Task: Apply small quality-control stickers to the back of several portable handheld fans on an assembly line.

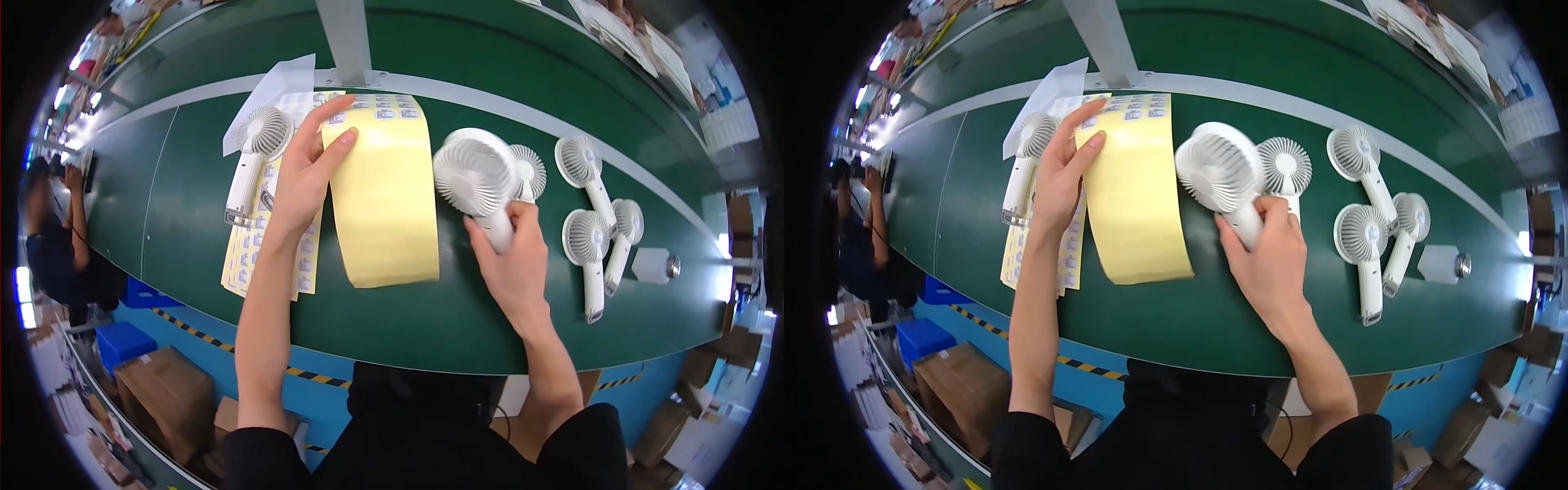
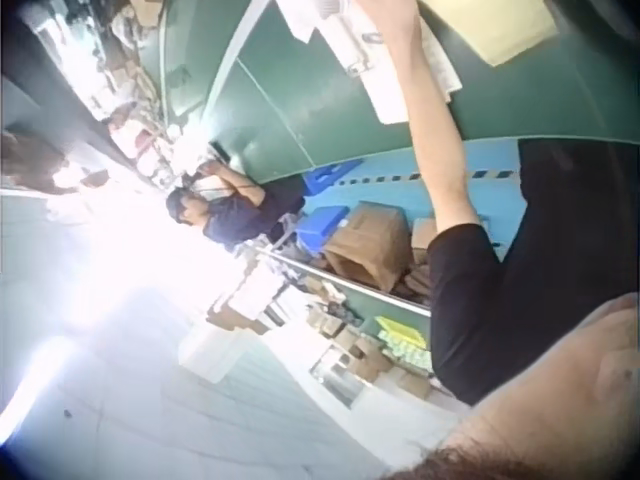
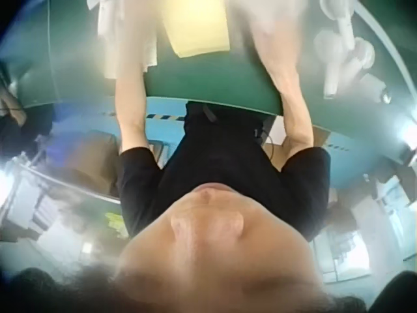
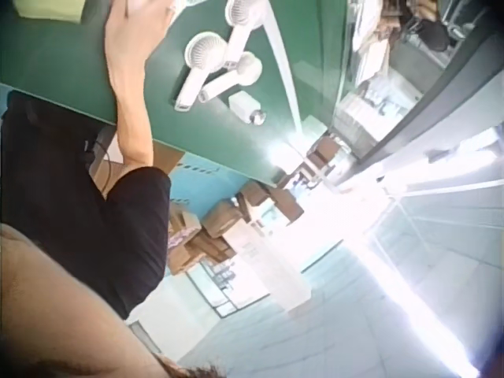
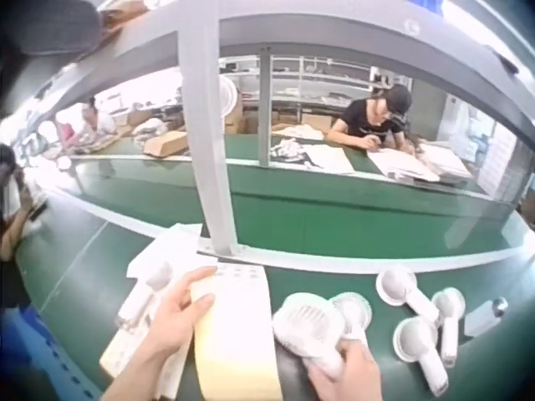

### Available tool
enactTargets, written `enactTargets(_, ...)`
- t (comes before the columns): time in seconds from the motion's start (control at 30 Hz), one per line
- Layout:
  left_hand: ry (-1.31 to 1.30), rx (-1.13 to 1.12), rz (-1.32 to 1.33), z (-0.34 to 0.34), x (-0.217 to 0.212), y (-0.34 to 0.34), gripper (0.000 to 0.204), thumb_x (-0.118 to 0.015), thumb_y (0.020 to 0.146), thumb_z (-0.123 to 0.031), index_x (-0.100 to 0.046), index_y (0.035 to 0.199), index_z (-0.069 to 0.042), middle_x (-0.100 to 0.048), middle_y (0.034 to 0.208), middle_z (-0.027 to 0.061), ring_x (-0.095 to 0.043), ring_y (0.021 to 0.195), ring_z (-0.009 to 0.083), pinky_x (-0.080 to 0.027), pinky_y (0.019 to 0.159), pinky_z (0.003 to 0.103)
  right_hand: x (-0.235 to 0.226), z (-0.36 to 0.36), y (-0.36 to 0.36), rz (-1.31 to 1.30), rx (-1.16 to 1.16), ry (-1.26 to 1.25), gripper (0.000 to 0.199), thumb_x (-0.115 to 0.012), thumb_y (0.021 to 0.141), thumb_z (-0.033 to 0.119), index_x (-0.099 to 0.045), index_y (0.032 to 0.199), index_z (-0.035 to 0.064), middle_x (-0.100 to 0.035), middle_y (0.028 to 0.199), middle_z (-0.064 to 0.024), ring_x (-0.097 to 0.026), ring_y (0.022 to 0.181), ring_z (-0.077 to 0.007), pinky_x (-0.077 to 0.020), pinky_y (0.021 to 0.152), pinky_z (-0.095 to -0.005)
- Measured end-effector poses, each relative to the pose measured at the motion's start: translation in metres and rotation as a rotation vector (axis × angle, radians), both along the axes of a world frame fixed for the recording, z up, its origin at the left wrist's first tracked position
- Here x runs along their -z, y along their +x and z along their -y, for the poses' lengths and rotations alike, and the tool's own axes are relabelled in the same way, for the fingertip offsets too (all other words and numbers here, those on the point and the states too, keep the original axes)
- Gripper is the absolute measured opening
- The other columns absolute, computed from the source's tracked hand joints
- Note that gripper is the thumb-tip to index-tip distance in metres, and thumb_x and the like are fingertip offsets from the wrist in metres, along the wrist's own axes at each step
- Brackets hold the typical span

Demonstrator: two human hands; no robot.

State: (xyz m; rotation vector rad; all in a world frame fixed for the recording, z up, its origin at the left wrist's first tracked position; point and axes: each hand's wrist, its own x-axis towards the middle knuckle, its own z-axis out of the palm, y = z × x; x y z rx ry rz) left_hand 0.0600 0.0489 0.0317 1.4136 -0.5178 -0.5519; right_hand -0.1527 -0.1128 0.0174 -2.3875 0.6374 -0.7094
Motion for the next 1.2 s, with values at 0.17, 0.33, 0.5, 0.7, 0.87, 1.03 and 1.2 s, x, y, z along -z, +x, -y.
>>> enactTargets(0.17,-0.015,0.033,0.032,-0.003,0.008,0.001,0.044,-0.063,0.098,-0.013,-0.053,0.141,-0.008,-0.07,0.115,0.0098,-0.064,0.104,0.0121,-0.048,0.091,0.025,-0.009,0.004,-0.004,0.119,-0.015,0.48,0.037,-0.076,0.091,0.017,-0.049,0.109,0.0001,-0.066,0.092,-0.0081,-0.061,0.071,-0.0116,-0.0495,0.061,-0.0277)
enactTargets(0.33,0.093,0.087,0.093,0.006,0.007,-0.006,0.039,-0.066,0.097,-0.014,-0.058,0.135,-0.007,-0.068,0.119,0.0087,-0.063,0.106,0.0121,-0.048,0.093,0.025,-0.013,0.007,-0.002,0.13,-0.105,0.973,0.035,-0.074,0.093,0.02,-0.048,0.109,0.0028,-0.062,0.09,-0.0023,-0.057,0.068,-0.0051,-0.0453,0.058,-0.021)
enactTargets(0.5,0.157,0.148,0.06,0.014,0.012,-0.013,0.034,-0.064,0.099,-0.018,-0.06,0.131,-0.007,-0.068,0.113,0.0067,-0.063,0.101,0.0104,-0.049,0.088,0.023,-0.014,0.008,-0.002,0.15,-0.135,1.1,0.035,-0.072,0.094,0.023,-0.049,0.111,0.0024,-0.062,0.092,-0.0026,-0.058,0.068,-0.0055,-0.0479,0.061,-0.0219)
enactTargets(0.7,0.192,0.197,0.058,0.018,0.02,-0.022,0.026,-0.063,0.1,-0.02,-0.062,0.122,-0.005,-0.067,0.108,0.0041,-0.062,0.095,0.0076,-0.049,0.083,0.023,-0.014,0.004,-0.004,0.149,-0.191,1.192,0.036,-0.071,0.095,0.022,-0.051,0.116,0.0014,-0.063,0.094,-0.0036,-0.06,0.072,-0.0059,-0.0489,0.065,-0.0221)
enactTargets(0.87,0.144,0.202,0.006,0.024,0.018,-0.035,0.028,-0.061,0.1,-0.013,-0.06,0.127,-0.003,-0.067,0.115,0.0068,-0.063,0.103,0.0106,-0.05,0.09,0.025,-0.008,-0.001,-0.004,0.151,-0.167,1.175,0.039,-0.074,0.093,0.023,-0.051,0.115,0.0008,-0.063,0.094,-0.0042,-0.06,0.073,-0.0065,-0.0488,0.066,-0.0219)
enactTargets(1.03,0.159,0.275,0.017,0.022,0.02,-0.032,0.034,-0.058,0.099,-0.008,-0.058,0.133,-0.004,-0.064,0.124,0.0085,-0.064,0.107,0.0131,-0.051,0.092,0.026,-0.007,-0.002,-0.004,0.15,-0.171,1.146,0.04,-0.074,0.092,0.024,-0.051,0.114,0.0004,-0.063,0.092,-0.0047,-0.06,0.072,-0.0071,-0.0487,0.063,-0.0227)
enactTargets(1.2,0.205,0.252,-0.014,0.024,0.016,-0.032,0.036,-0.056,0.099,-0.01,-0.059,0.135,-0.005,-0.065,0.125,0.0082,-0.065,0.102,0.0122,-0.052,0.089,0.025,-0.007,0.005,-0.001,0.154,-0.219,1.2,0.04,-0.073,0.093,0.025,-0.052,0.115,-0.0003,-0.063,0.092,-0.0041,-0.059,0.072,-0.0063,-0.0495,0.063,-0.0228)
